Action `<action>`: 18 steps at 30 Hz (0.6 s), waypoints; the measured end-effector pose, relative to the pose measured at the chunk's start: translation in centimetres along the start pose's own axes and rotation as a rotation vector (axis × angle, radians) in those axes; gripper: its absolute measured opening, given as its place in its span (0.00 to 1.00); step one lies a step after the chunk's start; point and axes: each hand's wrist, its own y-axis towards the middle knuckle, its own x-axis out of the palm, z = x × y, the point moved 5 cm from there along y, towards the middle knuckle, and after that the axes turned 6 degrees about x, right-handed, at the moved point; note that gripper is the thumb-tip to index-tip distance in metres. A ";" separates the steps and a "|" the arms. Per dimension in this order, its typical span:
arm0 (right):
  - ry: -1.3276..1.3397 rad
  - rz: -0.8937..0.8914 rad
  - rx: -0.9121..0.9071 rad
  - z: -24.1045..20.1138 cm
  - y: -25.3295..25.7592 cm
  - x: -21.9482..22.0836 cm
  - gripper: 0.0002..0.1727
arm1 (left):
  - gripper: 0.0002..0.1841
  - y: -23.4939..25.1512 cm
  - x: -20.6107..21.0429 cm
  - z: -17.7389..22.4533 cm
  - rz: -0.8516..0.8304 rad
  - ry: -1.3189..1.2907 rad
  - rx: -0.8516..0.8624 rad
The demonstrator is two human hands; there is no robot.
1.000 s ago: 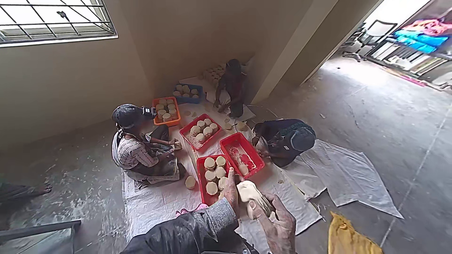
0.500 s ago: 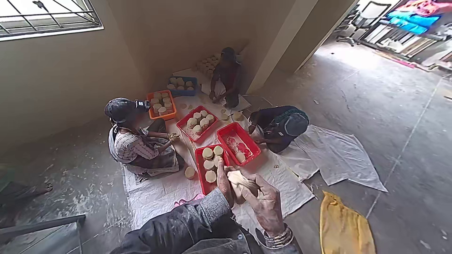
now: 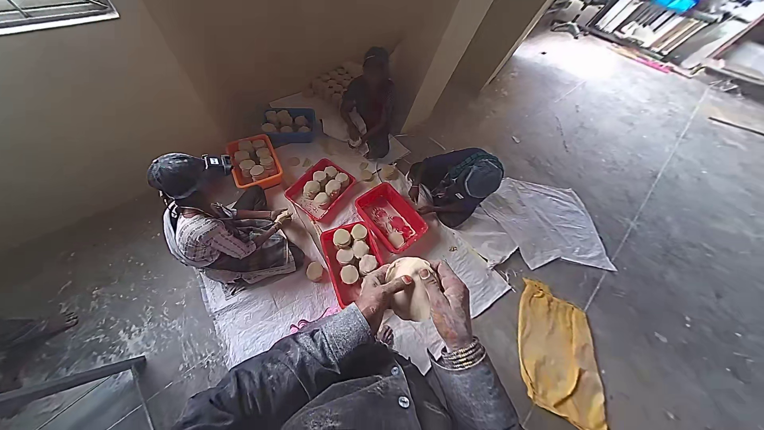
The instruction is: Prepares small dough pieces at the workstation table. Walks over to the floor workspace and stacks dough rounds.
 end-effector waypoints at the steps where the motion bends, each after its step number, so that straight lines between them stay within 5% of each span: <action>1: 0.044 -0.014 0.014 0.2 0.1 -0.1 0.18 | 0.16 -0.1 0.2 0.0 -0.007 -0.008 -0.011; 5: 0.214 -0.121 0.098 0.9 0.4 0.1 0.21 | 0.15 0.3 0.0 0.9 -0.023 0.062 0.119; 8: 0.107 -0.084 0.079 0.0 -0.3 0.1 0.19 | 0.11 0.7 -0.3 1.0 -0.003 0.103 0.167; 12: 0.114 0.041 -0.107 -2.0 -1.8 0.0 0.23 | 0.21 1.2 0.3 0.8 0.136 -0.013 0.150; 14: -0.046 -0.017 -0.059 -1.7 -1.8 0.7 0.27 | 0.24 1.8 0.6 0.2 0.265 -0.033 0.117; 18: -0.113 -0.058 -0.033 -2.3 -1.6 1.2 0.19 | 0.28 2.2 0.5 -0.3 0.458 -0.101 0.035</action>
